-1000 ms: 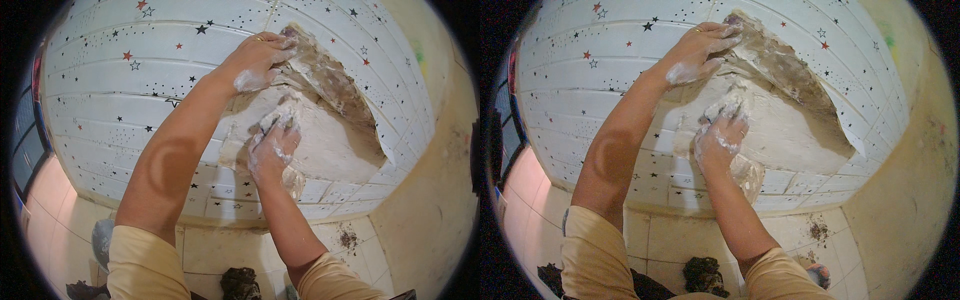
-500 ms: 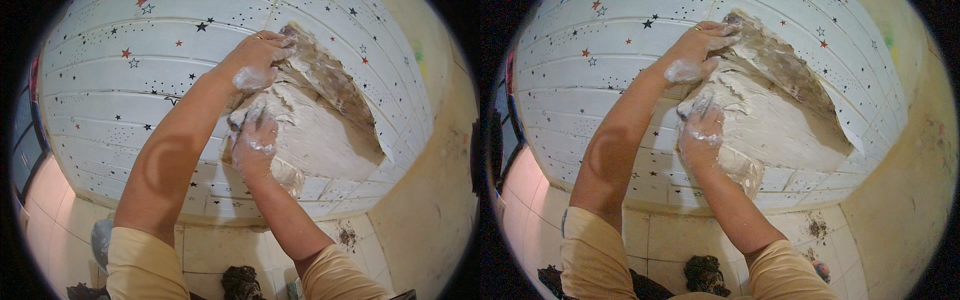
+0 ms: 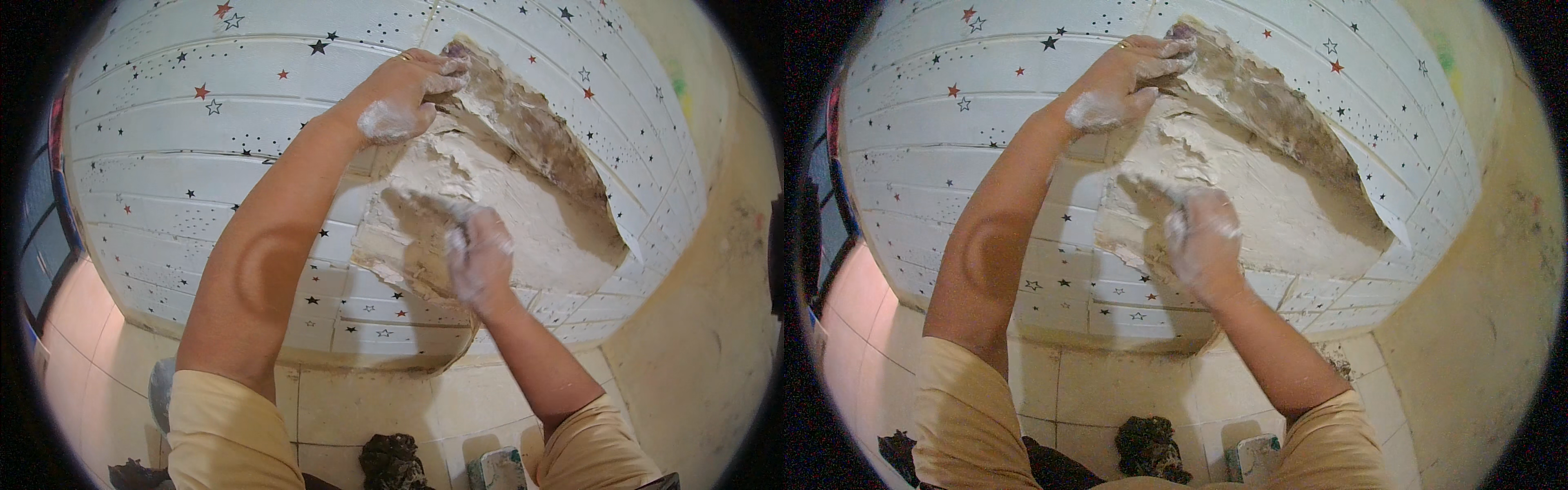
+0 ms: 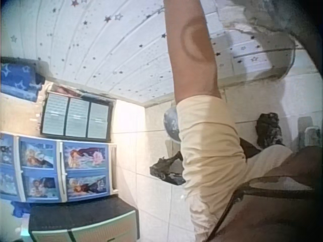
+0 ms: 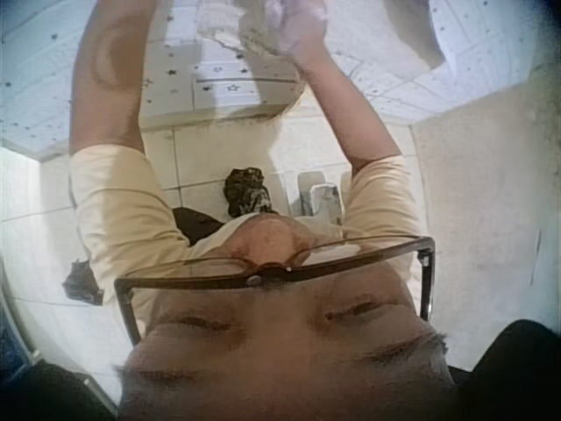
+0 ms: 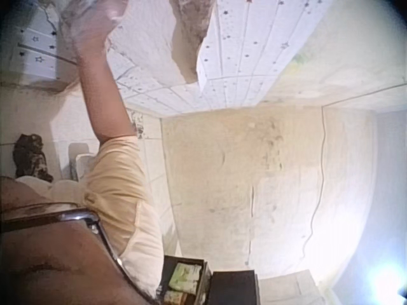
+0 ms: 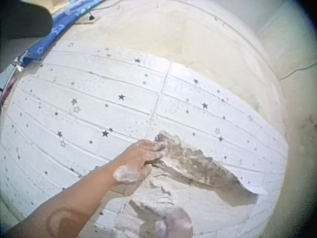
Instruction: The person scoops a white paste from a container and applies it to a wall using a trowel. They spread the material over a section of the wall, smoothing it out, and repeat the process by returning to the container to gather more paste.
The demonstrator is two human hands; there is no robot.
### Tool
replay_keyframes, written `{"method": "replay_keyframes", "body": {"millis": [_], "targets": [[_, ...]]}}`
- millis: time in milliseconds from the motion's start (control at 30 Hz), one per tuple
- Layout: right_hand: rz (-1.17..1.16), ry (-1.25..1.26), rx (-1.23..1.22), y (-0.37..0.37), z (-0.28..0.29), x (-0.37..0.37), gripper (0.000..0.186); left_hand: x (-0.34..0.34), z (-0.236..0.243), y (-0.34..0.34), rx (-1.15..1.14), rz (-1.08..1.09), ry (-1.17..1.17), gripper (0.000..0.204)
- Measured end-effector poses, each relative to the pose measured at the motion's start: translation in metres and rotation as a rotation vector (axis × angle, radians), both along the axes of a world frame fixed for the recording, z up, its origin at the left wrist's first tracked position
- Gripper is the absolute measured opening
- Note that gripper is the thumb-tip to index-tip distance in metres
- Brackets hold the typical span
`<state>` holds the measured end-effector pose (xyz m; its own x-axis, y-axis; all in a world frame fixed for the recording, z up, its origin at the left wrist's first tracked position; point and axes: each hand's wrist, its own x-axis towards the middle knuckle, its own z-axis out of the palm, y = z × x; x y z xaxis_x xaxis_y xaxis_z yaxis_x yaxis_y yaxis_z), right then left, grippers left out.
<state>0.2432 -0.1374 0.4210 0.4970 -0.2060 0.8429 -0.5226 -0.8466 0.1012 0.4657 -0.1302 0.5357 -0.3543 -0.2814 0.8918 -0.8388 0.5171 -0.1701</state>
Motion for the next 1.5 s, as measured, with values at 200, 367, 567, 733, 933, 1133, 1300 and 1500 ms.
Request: {"method": "replay_keyframes", "body": {"millis": [200, 367, 567, 733, 933, 1133, 1300, 1500], "targets": [[0.501, -0.35, 0.96, -0.015, 0.045, -0.016, 0.021, 0.008, 0.006, -0.006, -0.001, 0.034, -0.032, 0.059], [0.535, -0.551, 0.942, -0.053, 0.051, 0.005, 0.021, 0.01, 0.007, -0.008, -0.039, 0.012, -0.047, 0.061], [0.275, -0.754, 0.712, -0.097, 0.04, -0.022, 0.017, 0.009, 0.004, -0.007, -0.017, 0.077, -0.031, 0.064], [0.339, -0.845, 0.962, -0.085, 0.029, -0.057, 0.02, 0.004, 0.004, -0.005, -0.024, 0.074, -0.036, 0.063], [0.618, -0.975, 1.098, -0.054, 0.011, -0.093, 0.018, 0.004, 0.0, -0.007, -0.088, 0.043, -0.018, 0.061], [0.166, -0.457, -0.052, -0.021, 0.031, -0.072, 0.014, 0.001, 0.0, -0.007, -0.081, 0.035, 0.014, 0.06], [0.053, -0.14, -0.446, -0.037, 0.034, -0.03, 0.02, 0.0, 0.0, -0.01, -0.065, 0.024, 0.03, 0.06], [-0.057, 0.046, -0.403, -0.058, 0.005, -0.011, 0.023, 0.0, 0.0, -0.006, -0.117, 0.077, -0.017, 0.058]]}}
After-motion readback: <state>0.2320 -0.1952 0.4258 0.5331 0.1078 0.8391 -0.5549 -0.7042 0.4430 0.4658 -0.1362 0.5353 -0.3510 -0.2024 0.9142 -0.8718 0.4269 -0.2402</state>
